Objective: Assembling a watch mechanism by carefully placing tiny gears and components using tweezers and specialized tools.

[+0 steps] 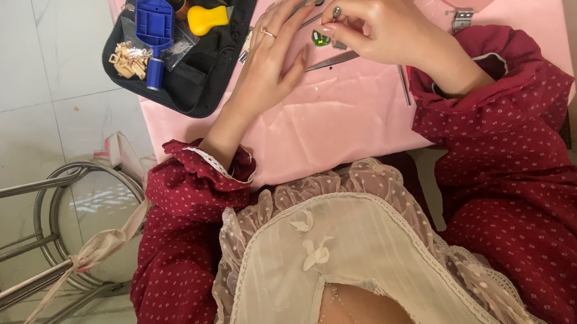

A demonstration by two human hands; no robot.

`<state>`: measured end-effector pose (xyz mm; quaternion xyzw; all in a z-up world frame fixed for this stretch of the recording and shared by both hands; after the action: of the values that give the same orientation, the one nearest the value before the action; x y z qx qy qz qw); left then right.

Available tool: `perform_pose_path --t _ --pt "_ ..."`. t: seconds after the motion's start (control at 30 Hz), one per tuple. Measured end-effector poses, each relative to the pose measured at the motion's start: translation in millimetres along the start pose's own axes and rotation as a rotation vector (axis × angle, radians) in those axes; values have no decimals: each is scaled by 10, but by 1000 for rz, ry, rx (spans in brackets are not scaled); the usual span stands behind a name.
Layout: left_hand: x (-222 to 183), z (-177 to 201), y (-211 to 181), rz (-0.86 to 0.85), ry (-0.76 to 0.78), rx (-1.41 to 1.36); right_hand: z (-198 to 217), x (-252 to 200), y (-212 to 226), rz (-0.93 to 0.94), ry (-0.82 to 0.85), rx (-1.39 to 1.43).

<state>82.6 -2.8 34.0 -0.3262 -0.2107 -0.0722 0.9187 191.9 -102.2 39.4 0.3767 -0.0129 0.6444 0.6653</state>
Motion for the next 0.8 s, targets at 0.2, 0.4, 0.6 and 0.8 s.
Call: perform_pose_path --t 0.2,0.4,0.6,0.8 --pt "5 -2 -2 7 2 0 36 10 40 -8 7 14" --pt "10 6 -12 3 3 -2 18 11 27 3 2 9" --pt "1 -4 3 6 4 -2 16 17 41 17 1 26" --pt "-2 -9 9 5 2 -1 6 4 9 11 -1 8"
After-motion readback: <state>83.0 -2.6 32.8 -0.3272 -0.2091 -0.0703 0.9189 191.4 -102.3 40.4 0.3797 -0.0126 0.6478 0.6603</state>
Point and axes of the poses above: each hand's wrist, its own x-axis towards the middle knuckle, its own z-axis out of the back of the hand, y = z × x, the point moved 9 cm from there along x, towards the middle knuckle, and after that the axes turned 4 degrees about -y, right-handed, at the moved point
